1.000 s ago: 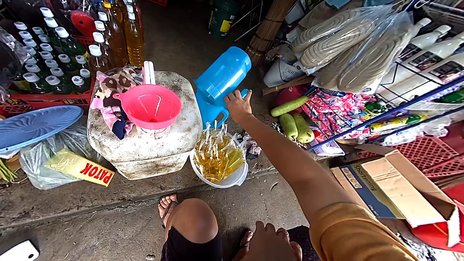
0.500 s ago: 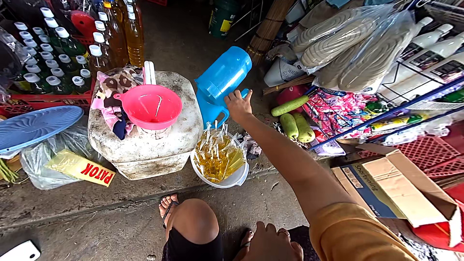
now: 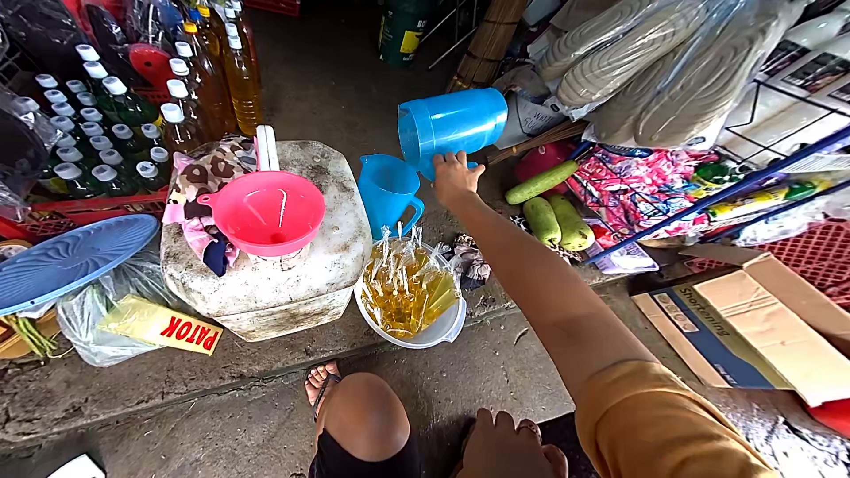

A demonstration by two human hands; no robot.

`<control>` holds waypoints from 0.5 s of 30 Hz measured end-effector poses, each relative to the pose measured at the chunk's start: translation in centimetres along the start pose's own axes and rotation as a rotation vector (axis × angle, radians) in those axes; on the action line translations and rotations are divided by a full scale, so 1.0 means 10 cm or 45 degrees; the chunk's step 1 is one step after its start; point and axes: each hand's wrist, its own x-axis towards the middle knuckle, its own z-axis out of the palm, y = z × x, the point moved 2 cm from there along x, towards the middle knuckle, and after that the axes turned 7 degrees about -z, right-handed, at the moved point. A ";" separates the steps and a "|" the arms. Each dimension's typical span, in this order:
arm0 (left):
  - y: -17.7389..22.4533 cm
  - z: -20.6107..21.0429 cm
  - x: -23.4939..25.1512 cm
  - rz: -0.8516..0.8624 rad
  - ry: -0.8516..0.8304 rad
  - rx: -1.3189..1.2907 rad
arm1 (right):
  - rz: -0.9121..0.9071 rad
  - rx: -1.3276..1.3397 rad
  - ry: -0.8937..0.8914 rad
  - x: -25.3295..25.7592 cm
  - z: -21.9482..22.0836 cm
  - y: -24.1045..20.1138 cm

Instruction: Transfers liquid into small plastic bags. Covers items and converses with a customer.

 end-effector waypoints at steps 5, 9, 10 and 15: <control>-0.02 0.07 0.06 -0.008 0.077 -0.027 | 0.169 0.328 -0.085 0.16 0.04 0.12; -0.04 0.00 0.01 -0.099 0.025 -0.075 | 0.448 1.175 -0.047 0.19 0.56 0.51; -0.05 -0.02 0.00 -0.112 -0.004 -0.068 | 0.541 1.424 -0.059 0.14 0.77 0.62; -0.12 0.01 0.04 -0.148 -0.015 -0.004 | 0.622 2.011 -0.065 -0.12 1.61 0.83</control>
